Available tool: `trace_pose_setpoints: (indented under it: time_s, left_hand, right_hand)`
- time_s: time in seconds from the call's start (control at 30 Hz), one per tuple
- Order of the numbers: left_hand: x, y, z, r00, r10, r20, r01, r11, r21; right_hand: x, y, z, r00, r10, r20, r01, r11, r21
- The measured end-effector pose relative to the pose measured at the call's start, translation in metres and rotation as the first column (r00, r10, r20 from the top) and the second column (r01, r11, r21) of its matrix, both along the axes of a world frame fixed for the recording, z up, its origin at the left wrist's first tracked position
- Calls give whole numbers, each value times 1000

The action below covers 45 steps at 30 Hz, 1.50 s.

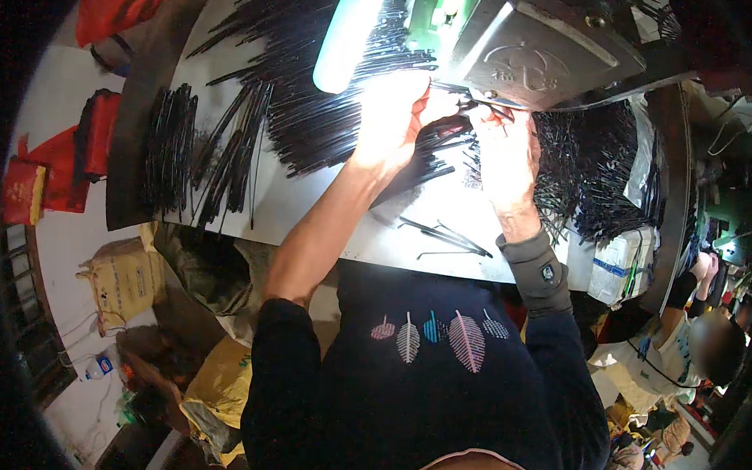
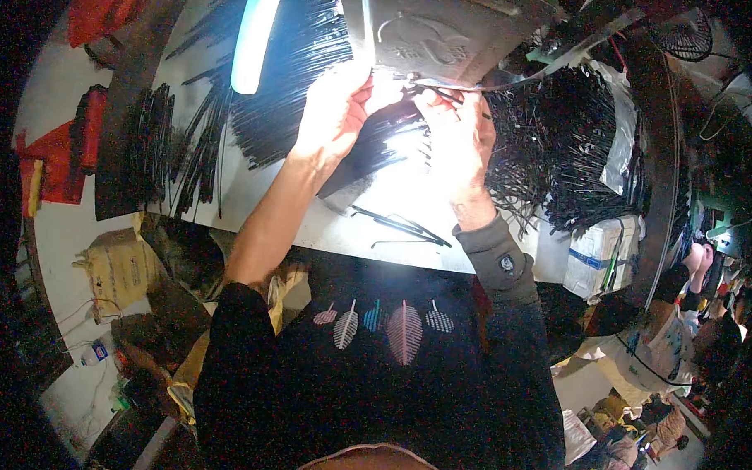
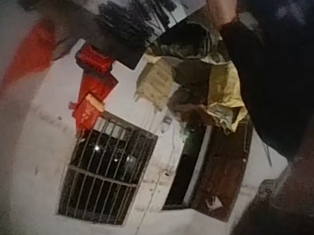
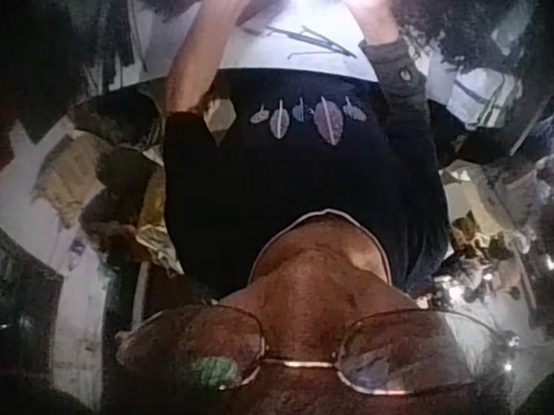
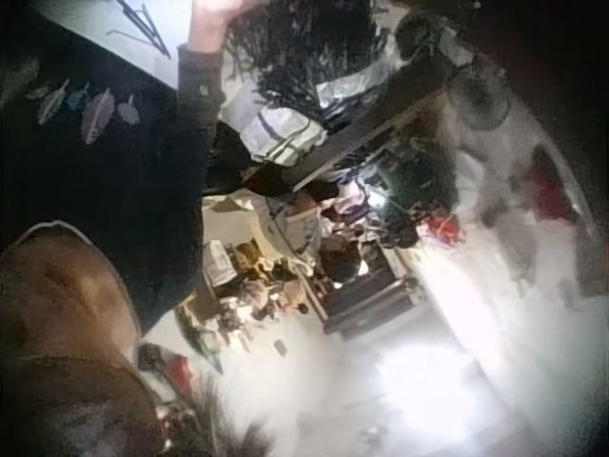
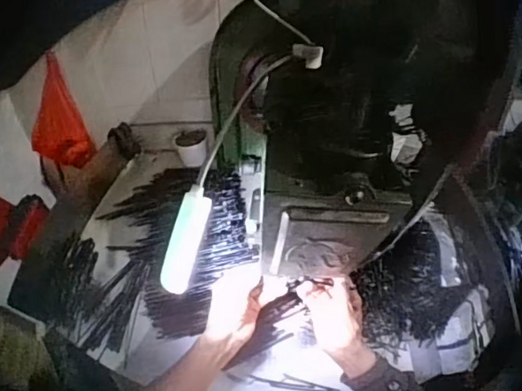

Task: The person assembles small metal components using a manual press and an assembly fixture.

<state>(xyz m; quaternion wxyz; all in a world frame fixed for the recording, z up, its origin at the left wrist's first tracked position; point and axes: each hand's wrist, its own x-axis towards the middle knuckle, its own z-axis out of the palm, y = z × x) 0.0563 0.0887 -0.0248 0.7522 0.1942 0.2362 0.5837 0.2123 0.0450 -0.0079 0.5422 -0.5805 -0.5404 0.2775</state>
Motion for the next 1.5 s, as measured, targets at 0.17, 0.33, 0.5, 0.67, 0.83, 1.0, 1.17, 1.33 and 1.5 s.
trace_pose_setpoints:
  time_s: [0.17,0.33,0.5,0.67,0.83,1.0,1.17,1.33,1.5]
  left_hand:
    - [3,-3,-3,994,-3,107,-1,999,40]
    - [4,-9,2,990,23,141,-37,994,101]
    - [7,-8,-1,994,51,97,-55,998,44]
    - [5,-9,3,995,69,77,-69,998,-9]
    - [7,-9,-1,993,76,92,-73,997,-26]
    - [11,-7,-1,990,115,82,-119,991,52]
    - [11,-12,-3,991,135,-16,-134,989,68]
    - [19,-14,-11,984,176,39,-180,950,256]
    - [1,-1,-24,945,164,-284,-83,957,277]
  right_hand:
    - [-5,0,1,984,54,-171,-41,996,79]
    - [-4,0,2,992,-65,109,63,998,18]
    - [4,3,-17,999,-5,-47,11,992,124]
    - [-6,-1,3,996,-44,73,38,996,86]
    - [-17,-2,22,969,-77,-234,56,994,-94]
    - [-13,-2,12,992,-78,-97,70,994,-82]
    - [-14,-1,9,998,-57,-29,56,997,-49]
    - [-2,-4,4,857,13,-515,-56,996,-68]
    - [0,-5,-9,535,116,-837,-127,990,57]
